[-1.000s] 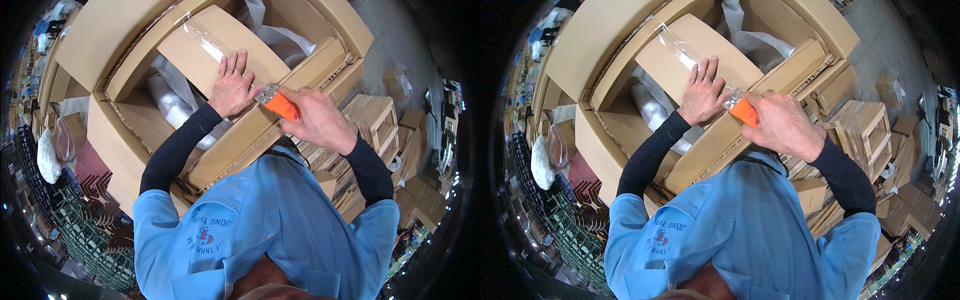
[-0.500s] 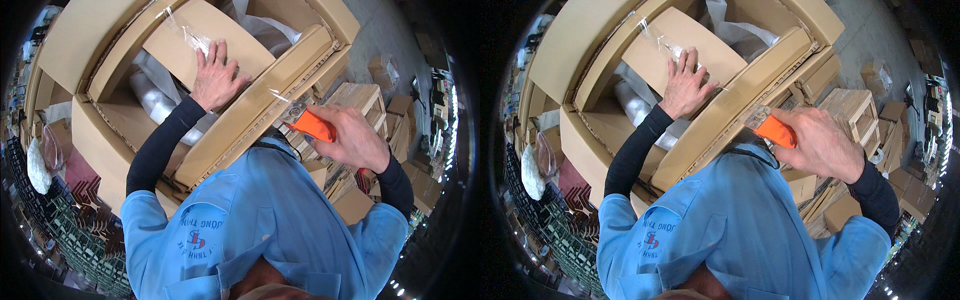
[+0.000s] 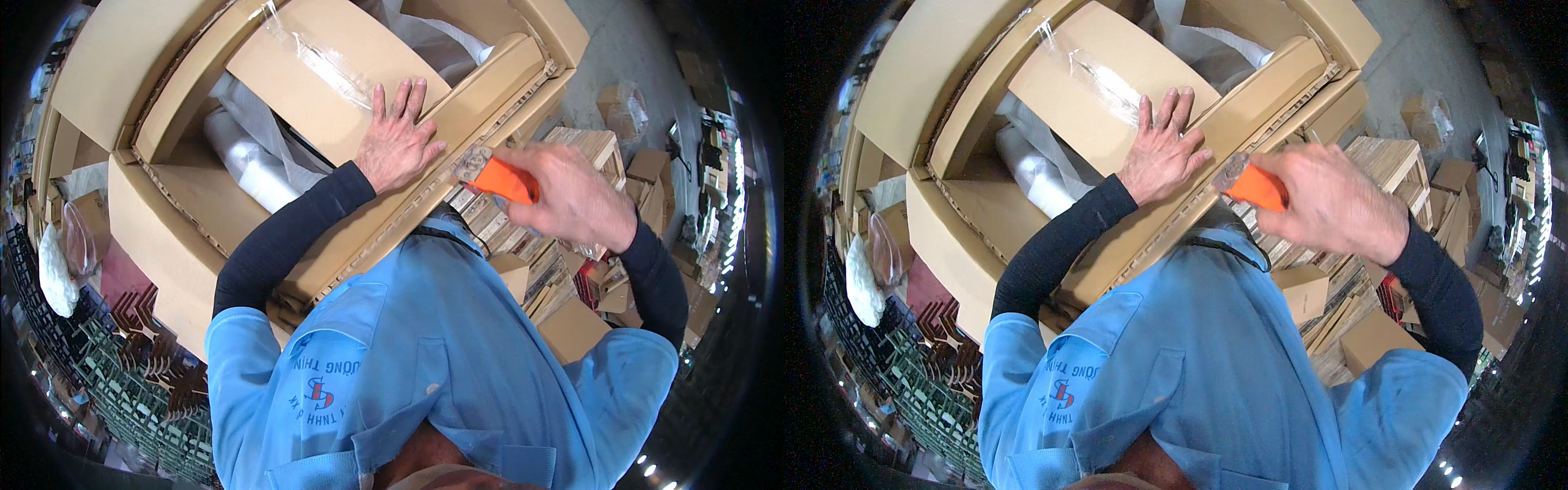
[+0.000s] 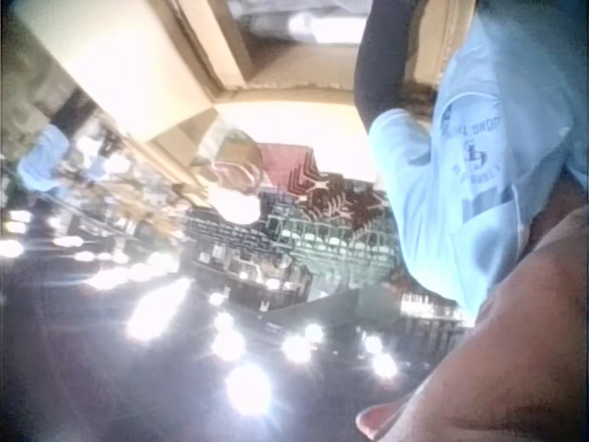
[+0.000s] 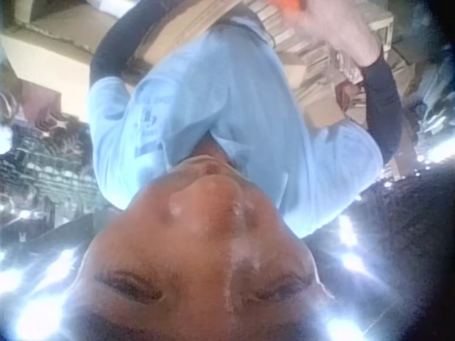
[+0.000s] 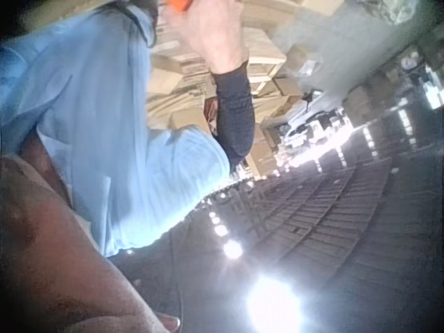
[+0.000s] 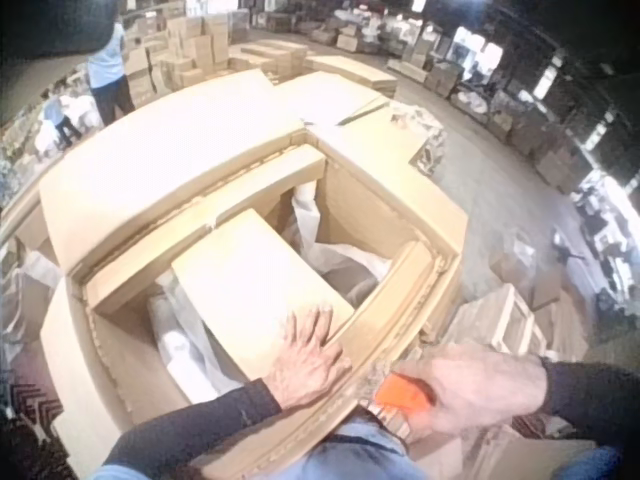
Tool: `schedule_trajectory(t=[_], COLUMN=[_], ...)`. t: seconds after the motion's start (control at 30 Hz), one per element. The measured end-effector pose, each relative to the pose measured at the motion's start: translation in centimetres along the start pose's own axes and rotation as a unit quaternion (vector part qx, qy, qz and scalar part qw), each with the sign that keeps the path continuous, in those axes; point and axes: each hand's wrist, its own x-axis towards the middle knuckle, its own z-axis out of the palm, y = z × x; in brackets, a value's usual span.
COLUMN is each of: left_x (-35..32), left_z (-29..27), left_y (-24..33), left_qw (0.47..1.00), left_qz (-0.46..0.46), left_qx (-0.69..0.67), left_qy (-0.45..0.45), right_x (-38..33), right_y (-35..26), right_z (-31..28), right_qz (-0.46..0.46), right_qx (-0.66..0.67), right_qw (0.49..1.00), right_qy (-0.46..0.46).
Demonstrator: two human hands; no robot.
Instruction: The person tapes a large cardboard box labeled ARTICLE using a handheld tape dispenser. They apply tape along seams, rotate the box, and seal multiple edges. The person also opens the box, removes a smaller inner box, and continues taping the outer box.
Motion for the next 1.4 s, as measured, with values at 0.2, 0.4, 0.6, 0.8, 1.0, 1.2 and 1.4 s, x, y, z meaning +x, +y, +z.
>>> schedule_trajectory(t=[0.2,0.4,0.6,0.8,1.0,1.2,1.4], left_x=[0.0,0.0,-0.1,-0.1,-0.2,0.2,0.5], left_z=[-0.6,0.1,-0.9,-0.8,-0.4,-1.0,-1.5], left_y=[0.7,2.1,2.6,2.5,2.7,2.5,2.5], left_qw=[0.999,0.996,0.996,0.994,0.997,0.997,0.997], left_qz=[-0.012,0.023,0.004,0.011,0.016,0.021,-0.025], left_qx=[0.03,0.081,0.052,0.077,0.057,0.024,-0.072], left_qy=[0.002,-0.005,-0.071,-0.072,-0.057,-0.067,-0.028], right_x=[5.0,10.2,11.6,10.3,6.4,3.4,3.9], right_y=[1.1,0.3,0.6,1.1,2.0,1.7,2.5], right_z=[-1.4,-2.5,-2.0,-1.9,-3.1,-4.7,-3.9], right_qz=[-0.078,-0.04,0.002,0.004,-0.018,-0.002,0.007], right_qx=[-0.056,-0.101,-0.118,-0.09,-0.031,-0.008,-0.009], right_qw=[0.994,0.975,0.964,0.972,0.986,0.988,0.989], right_qy=[-0.052,-0.196,-0.237,-0.217,-0.162,-0.157,-0.148])
